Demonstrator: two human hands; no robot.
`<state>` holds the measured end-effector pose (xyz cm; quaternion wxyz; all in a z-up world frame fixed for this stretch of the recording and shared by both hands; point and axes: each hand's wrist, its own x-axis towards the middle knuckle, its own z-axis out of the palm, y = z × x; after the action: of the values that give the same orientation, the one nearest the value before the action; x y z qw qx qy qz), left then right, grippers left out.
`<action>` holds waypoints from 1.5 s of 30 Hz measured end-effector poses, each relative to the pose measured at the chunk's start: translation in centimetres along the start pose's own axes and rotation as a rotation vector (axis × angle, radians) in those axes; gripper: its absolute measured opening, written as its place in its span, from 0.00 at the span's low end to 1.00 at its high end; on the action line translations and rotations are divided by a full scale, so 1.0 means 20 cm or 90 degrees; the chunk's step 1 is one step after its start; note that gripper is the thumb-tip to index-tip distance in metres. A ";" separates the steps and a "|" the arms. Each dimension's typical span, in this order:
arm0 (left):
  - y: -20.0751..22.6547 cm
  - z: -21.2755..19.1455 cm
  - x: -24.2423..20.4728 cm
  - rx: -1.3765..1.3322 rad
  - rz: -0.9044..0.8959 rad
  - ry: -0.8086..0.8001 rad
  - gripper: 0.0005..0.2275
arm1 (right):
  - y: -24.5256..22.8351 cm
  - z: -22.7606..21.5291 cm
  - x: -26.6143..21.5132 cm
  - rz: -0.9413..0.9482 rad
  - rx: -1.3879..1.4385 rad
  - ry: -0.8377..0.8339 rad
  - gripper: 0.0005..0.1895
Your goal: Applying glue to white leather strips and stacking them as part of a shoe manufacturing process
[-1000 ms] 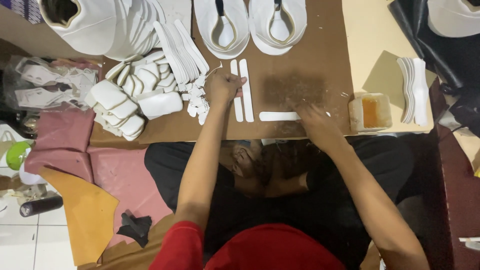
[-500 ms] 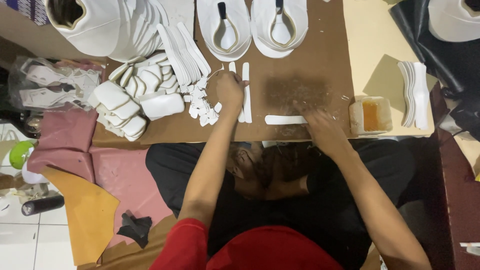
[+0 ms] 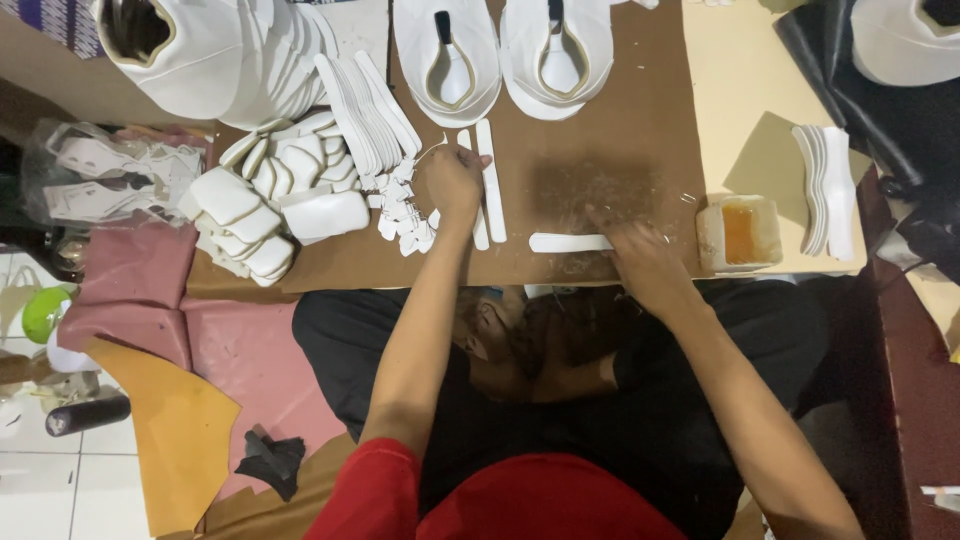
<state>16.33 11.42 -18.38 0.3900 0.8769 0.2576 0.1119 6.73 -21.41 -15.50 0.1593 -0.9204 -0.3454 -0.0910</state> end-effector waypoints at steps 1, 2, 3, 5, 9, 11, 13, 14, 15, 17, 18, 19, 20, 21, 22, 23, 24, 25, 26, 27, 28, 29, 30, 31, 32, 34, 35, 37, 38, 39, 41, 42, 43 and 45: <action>0.05 -0.04 -0.03 -0.001 0.001 0.000 0.09 | 0.00 0.00 0.00 0.001 -0.001 0.001 0.18; 0.09 -0.07 -0.07 0.031 0.010 0.001 0.09 | 0.01 0.01 0.00 0.003 0.010 -0.001 0.18; 0.14 -0.10 -0.11 0.062 0.017 0.001 0.09 | 0.01 0.01 0.00 0.004 0.022 -0.004 0.19; 0.17 -0.13 -0.15 0.068 0.028 0.002 0.10 | 0.00 -0.02 0.00 -0.003 0.010 -0.006 0.18; 0.27 -0.27 -0.24 0.073 0.025 0.006 0.14 | 0.03 0.01 -0.01 -0.019 -0.020 0.002 0.19; 0.19 -0.23 -0.23 0.100 0.063 0.071 0.15 | 0.03 0.02 -0.01 -0.017 -0.011 -0.002 0.19; 0.13 -0.20 -0.23 0.126 0.101 0.134 0.16 | 0.02 0.02 -0.01 -0.013 -0.002 -0.007 0.19; 0.12 -0.20 -0.24 0.118 0.099 0.118 0.15 | 0.02 0.03 -0.01 -0.015 -0.007 0.003 0.19; 0.11 -0.20 -0.24 0.109 0.098 0.102 0.15 | 0.02 0.03 -0.01 -0.016 -0.012 0.013 0.18; 0.03 -0.12 -0.19 0.122 0.088 0.082 0.13 | -0.01 0.00 0.01 -0.006 -0.004 0.005 0.18; 0.00 -0.08 -0.17 0.136 0.078 0.062 0.12 | -0.02 -0.03 0.02 0.004 0.005 -0.003 0.17; 0.00 -0.08 -0.16 0.134 0.081 0.061 0.12 | -0.02 -0.03 0.02 0.006 0.002 -0.001 0.17; 0.00 -0.07 -0.15 0.123 0.077 0.052 0.12 | -0.02 -0.03 0.01 -0.002 -0.019 0.001 0.16; 0.00 -0.07 -0.15 0.113 0.073 0.044 0.11 | -0.02 -0.03 0.01 -0.011 -0.040 0.003 0.15; -0.01 -0.05 -0.13 0.112 0.075 0.044 0.11 | -0.01 -0.02 0.01 -0.010 -0.042 0.005 0.15; -0.03 -0.03 -0.12 0.117 0.065 0.045 0.12 | -0.01 -0.02 0.01 -0.008 -0.036 0.002 0.15; -0.05 -0.01 -0.11 0.122 0.054 0.045 0.12 | -0.01 -0.01 0.01 -0.006 -0.030 0.000 0.16; -0.05 -0.02 -0.11 0.122 0.055 0.043 0.12 | 0.00 0.01 0.00 -0.005 -0.031 -0.001 0.16; -0.04 -0.03 -0.12 0.122 0.056 0.060 0.12 | 0.02 0.03 0.00 -0.010 -0.011 -0.005 0.14; -0.03 -0.03 -0.13 0.123 0.059 0.073 0.11 | 0.04 0.05 -0.02 -0.011 0.008 -0.009 0.13; -0.01 -0.07 -0.16 0.122 0.060 0.068 0.11 | -0.02 -0.03 0.01 -0.005 0.006 -0.011 0.13; 0.03 -0.10 -0.18 0.133 0.112 0.138 0.13 | -0.07 -0.12 0.04 -0.019 -0.020 0.002 0.14; 0.06 -0.14 -0.20 0.143 0.164 0.209 0.14 | -0.12 -0.20 0.07 -0.032 -0.046 0.016 0.14; 0.20 -0.22 -0.29 0.140 0.168 0.202 0.14 | -0.11 -0.21 0.07 -0.025 -0.050 0.015 0.14; 0.33 -0.30 -0.37 0.073 0.193 0.147 0.13 | -0.10 -0.22 0.07 -0.034 -0.080 0.014 0.14; 0.43 -0.29 -0.52 0.006 0.213 0.089 0.13 | -0.05 -0.18 0.06 -0.045 -0.108 0.009 0.15; 0.40 -0.20 -0.58 0.021 0.264 -0.078 0.11 | -0.01 -0.15 0.05 -0.080 -0.134 0.041 0.16; 0.43 -0.13 -0.68 0.035 0.316 -0.248 0.09 | 0.00 -0.16 0.07 -0.114 -0.161 0.073 0.17; 0.50 -0.16 -0.74 0.057 0.391 -0.308 0.12 | -0.03 -0.22 0.08 -0.121 -0.151 0.083 0.17; 0.57 -0.19 -0.79 0.078 0.470 -0.369 0.14 | -0.05 -0.27 0.10 -0.126 -0.142 0.095 0.18; 0.56 -0.08 -0.82 0.080 0.487 -0.315 0.13 | -0.05 -0.34 0.10 -0.122 -0.124 0.097 0.17; 0.55 -0.02 -0.84 0.084 0.498 -0.258 0.13 | -0.05 -0.37 0.10 -0.122 -0.101 0.099 0.16; 0.58 -0.05 -0.84 0.082 0.502 -0.260 0.13 | -0.04 -0.37 0.08 -0.118 -0.104 0.100 0.16; 0.64 -0.12 -0.84 -0.054 0.488 -0.318 0.15 | -0.02 -0.36 0.05 -0.111 -0.035 0.095 0.20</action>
<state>5.97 -3.43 -7.18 0.4060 0.8923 -0.1924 0.0436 6.76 -22.99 -8.38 0.1506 -0.8816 -0.4088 -0.1819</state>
